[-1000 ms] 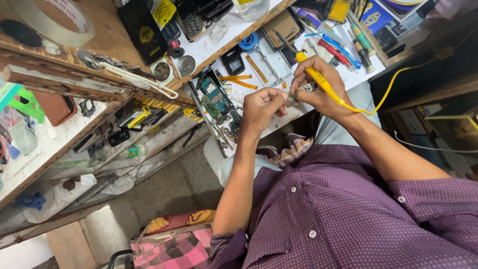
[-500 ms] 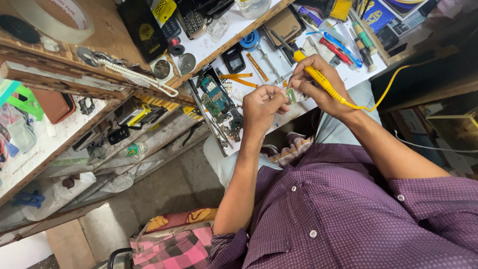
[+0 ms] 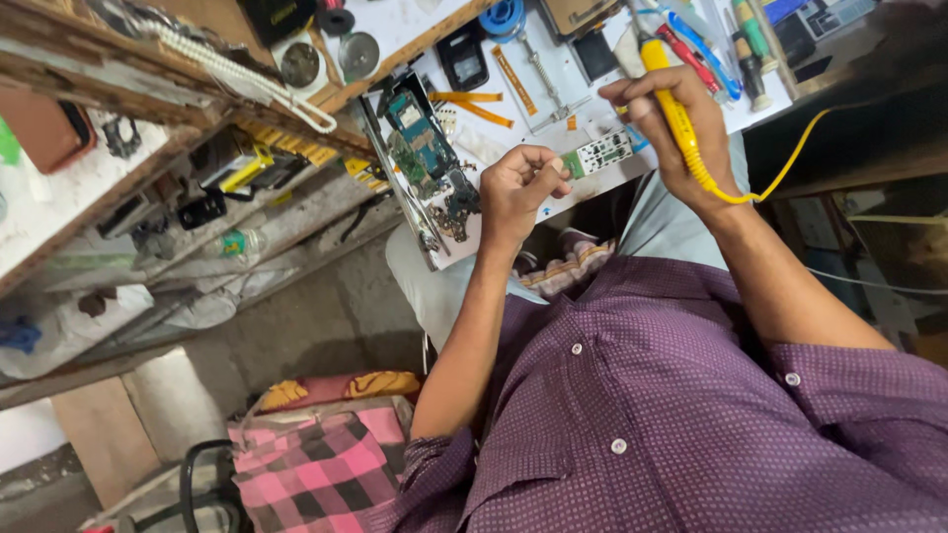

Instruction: The person solders a small circuit board on a cluttered workbench, holding the board steady with one hand while applying a yellow soldering iron to its components. They briefly use a syringe-like dispenser to apply material to the board, then resume soldering and repositioning the board.

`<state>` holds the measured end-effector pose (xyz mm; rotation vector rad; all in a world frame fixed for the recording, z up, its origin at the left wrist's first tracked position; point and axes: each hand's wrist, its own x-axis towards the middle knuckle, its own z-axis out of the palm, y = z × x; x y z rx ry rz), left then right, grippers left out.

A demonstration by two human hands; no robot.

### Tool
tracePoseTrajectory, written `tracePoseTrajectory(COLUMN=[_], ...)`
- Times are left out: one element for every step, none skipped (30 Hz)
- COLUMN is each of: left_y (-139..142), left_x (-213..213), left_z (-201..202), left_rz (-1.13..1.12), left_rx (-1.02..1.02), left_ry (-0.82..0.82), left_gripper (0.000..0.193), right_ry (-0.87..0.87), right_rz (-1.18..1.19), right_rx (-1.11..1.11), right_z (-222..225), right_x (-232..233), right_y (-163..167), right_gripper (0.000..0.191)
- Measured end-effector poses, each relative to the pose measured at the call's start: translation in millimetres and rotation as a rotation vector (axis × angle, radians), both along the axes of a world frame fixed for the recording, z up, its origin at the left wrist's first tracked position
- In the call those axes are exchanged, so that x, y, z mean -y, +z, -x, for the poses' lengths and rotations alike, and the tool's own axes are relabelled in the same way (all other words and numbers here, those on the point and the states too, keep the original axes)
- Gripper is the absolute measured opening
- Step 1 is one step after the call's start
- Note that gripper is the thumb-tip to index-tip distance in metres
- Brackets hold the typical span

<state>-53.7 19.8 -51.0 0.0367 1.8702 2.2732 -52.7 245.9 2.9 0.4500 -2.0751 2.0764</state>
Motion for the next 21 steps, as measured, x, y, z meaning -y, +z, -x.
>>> tracePoseTrajectory(left_y=[-2.4, -4.8, -7.4, -9.9, -12.3, -14.4, -16.1, -17.5, -18.7, -19.6, -19.8, -19.2, -18.1, -16.8, -15.7, -14.4, -13.0, -11.9, -11.1, -10.2, -9.0], left_x=[0.4, 0.8, 0.7, 0.8, 1.3, 1.5, 0.8, 0.6, 0.3, -0.2, -0.2, 0.1, 0.3, 0.9, 1.1, 0.8, 0.0, -1.0, -1.6, -1.9, -1.7], left_z=[-1.0, -2.2, -3.0, -4.0, -6.3, -7.4, -7.5, -8.2, -8.0, -8.2, -8.8, -8.7, -9.1, -10.2, -11.2, -10.0, -8.0, -7.4, -7.9, -8.7, -9.3], left_rz=[0.004, 0.007, 0.016, 0.024, 0.034, 0.034, 0.035, 0.036, 0.032, 0.028, 0.025, 0.027, 0.03, 0.034, 0.034, 0.034, 0.034, 0.054, 0.074, 0.094, 0.091], left_rx=[0.003, 0.007, 0.008, 0.011, 0.017, 0.032, 0.045, 0.061, 0.066, 0.073, 0.079, 0.073, 0.067, 0.063, 0.079, 0.092, 0.102, 0.106, 0.112, 0.115, 0.132], left_ry=[0.01, 0.02, 0.029, 0.038, 0.047, 0.062, 0.077, 0.091, 0.097, 0.103, 0.109, 0.109, 0.109, 0.109, 0.112, 0.114, 0.116, 0.13, 0.143, 0.157, 0.156], left_gripper=[0.011, 0.011, 0.011, 0.01, 0.01, 0.01, 0.01, 0.01, 0.01, 0.01, 0.01, 0.01, 0.01, 0.009, 0.01, 0.01, 0.01, 0.011, 0.011, 0.012, 0.012], right_ry=[-0.041, -0.081, -0.12, -0.138, -0.156, -0.176, -0.206, -0.237, -0.268, -0.295, -0.32, -0.346, -0.354, -0.362, -0.37, -0.383, -0.397, -0.406, -0.415, -0.424, -0.415], right_rz=[-0.079, -0.157, -0.236, -0.244, -0.253, -0.261, -0.296, -0.33, -0.363, -0.409, -0.453, -0.495, -0.497, -0.499, -0.501, -0.521, -0.54, -0.538, -0.537, -0.514, -0.444], right_rx=[-0.031, -0.062, -0.092, -0.085, -0.075, -0.068, -0.091, -0.112, -0.132, -0.174, -0.218, -0.266, -0.295, -0.321, -0.346, -0.351, -0.358, -0.353, -0.348, -0.337, -0.318], right_z=[-1.5, -4.3, -7.1, -10.0, -13.9, -16.9, -19.3, -22.5, -25.9, -30.0, -34.1, -37.1, -40.2, -43.9, -49.1, -54.9, -60.7, -65.7, -70.6, -73.9, -76.3], right_x=[-2.2, -5.2, -8.0, -10.7, -13.6, -14.7, -16.8, -20.3, -21.5, -22.1, -24.3, -24.8, -25.5, -27.6, -28.7, -29.4, -31.3, -33.2, -35.0, -35.5, -34.8], right_y=[0.8, 2.5, 4.5, 7.1, 10.0, 12.5, 15.5, 19.1, 21.5, 23.5, 25.8, 26.7, 26.9, 27.1, 26.1, 24.4, 22.9, 20.7, 18.5, 15.6, 12.5], right_gripper=[0.013, 0.015, 0.016, 0.02, 0.024, 0.028, 0.028, 0.028, 0.028, 0.027, 0.025, 0.024, 0.024, 0.024, 0.024, 0.026, 0.028, 0.03, 0.032, 0.033, 0.035])
